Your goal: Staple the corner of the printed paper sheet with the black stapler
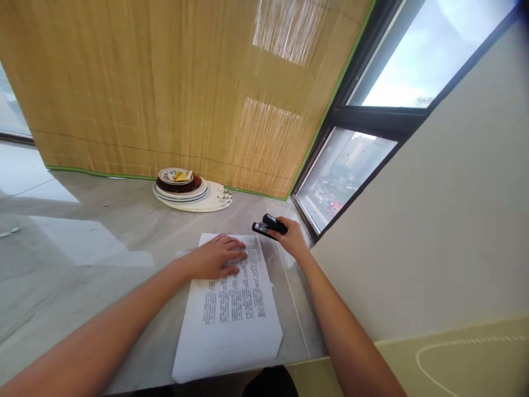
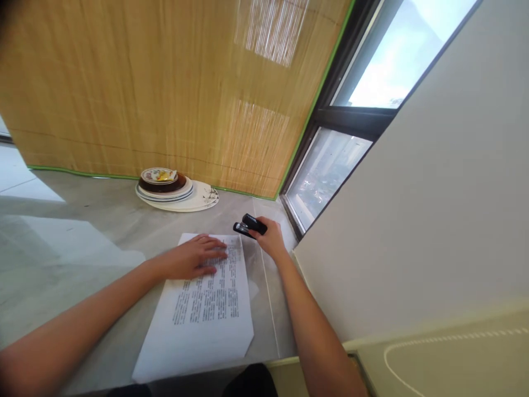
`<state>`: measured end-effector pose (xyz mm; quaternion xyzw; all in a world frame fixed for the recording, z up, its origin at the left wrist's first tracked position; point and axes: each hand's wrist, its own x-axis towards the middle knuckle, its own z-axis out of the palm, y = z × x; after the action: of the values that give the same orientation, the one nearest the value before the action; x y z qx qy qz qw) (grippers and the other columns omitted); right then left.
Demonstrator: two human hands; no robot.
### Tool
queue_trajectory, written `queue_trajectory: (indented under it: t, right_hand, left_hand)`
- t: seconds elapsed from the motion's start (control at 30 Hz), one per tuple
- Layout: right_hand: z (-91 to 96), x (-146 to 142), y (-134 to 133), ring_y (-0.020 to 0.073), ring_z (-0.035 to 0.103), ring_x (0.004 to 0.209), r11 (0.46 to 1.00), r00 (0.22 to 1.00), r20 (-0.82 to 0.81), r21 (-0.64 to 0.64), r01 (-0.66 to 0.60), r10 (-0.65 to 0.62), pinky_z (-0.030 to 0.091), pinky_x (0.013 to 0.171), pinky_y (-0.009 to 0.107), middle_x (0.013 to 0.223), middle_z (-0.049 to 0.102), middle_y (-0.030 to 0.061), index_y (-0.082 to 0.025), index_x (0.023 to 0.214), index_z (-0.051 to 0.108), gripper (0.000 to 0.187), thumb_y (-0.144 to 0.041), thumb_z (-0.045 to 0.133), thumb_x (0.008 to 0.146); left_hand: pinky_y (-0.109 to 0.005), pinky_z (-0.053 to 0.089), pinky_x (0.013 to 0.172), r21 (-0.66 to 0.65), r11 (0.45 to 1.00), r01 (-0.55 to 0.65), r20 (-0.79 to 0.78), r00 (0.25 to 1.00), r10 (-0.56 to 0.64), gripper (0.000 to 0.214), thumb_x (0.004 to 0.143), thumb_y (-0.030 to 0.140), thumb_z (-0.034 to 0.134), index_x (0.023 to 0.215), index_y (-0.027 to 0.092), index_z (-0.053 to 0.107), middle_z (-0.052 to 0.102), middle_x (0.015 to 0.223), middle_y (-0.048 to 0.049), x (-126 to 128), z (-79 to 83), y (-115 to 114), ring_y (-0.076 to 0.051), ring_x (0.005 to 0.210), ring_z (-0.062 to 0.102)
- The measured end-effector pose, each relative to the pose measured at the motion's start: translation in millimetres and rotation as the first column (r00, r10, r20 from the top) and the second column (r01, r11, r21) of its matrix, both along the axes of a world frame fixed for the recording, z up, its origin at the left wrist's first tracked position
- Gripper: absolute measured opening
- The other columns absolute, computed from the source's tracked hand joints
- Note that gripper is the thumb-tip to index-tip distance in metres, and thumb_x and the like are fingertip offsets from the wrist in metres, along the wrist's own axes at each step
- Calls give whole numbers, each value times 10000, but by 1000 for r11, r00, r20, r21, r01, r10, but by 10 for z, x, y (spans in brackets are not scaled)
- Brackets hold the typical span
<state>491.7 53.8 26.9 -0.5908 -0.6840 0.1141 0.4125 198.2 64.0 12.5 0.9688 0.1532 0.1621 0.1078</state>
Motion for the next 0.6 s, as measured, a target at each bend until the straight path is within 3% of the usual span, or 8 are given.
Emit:
queue_trajectory:
  t: [0.07,0.13,0.23,0.33,0.47,0.6]
  right_hand:
    - [-49,58,-169,259,690,930,999,1000,0,50,-9,9,517,903,408,1023,766,36,-225,1151,741,385,-269,751,769]
    - [-137,123,-334,270,687,1030,995,1000,-23,98,-11,13,512,959,434,1157,748,54,-255,1261,698,447,-248,711,814]
    - [-237,229,-479,273,686,975,994,994,77,71,-84,79,531,895,437,1092,755,64,-278,1266,705,420,-243,697,847]
    - [-220,291,-502,275,668,939,982,958,224,4,-186,181,519,849,435,1013,761,64,-288,1248,718,404,-216,706,851]
    - [-107,241,-517,268,646,956,959,926,251,-73,-274,283,486,859,430,1013,748,52,-314,1281,697,409,-207,692,885]
    - [-70,118,-549,264,635,969,956,924,247,-83,-282,294,459,878,435,1040,739,47,-321,1283,693,402,-197,685,901]
  left_hand:
    - [-541,391,1134,9,998,-58,19,998,58,313,970,410,615,1222,237,684,616,1436,-142,16,7,-28,-336,1308,574]
    - [-529,391,1142,2,999,-44,33,999,44,308,969,407,614,1213,231,681,594,1465,-145,33,-13,-50,-335,1325,562]
    - [-552,317,1199,-11,999,49,2,999,-49,433,977,443,600,1386,303,608,505,1573,-105,51,-88,-80,-344,1430,477]
    - [-619,223,1226,-21,999,50,-44,998,-51,529,1002,444,556,1523,430,464,369,1669,-41,56,-159,-110,-364,1516,358]
    - [-701,182,1206,-36,999,32,-61,998,-34,569,1016,406,531,1561,472,385,339,1680,-19,67,-169,-149,-412,1544,275]
    - [-750,179,1183,-55,998,23,-55,998,-26,591,1005,390,551,1562,483,377,301,1692,-23,86,-133,-178,-438,1532,287]
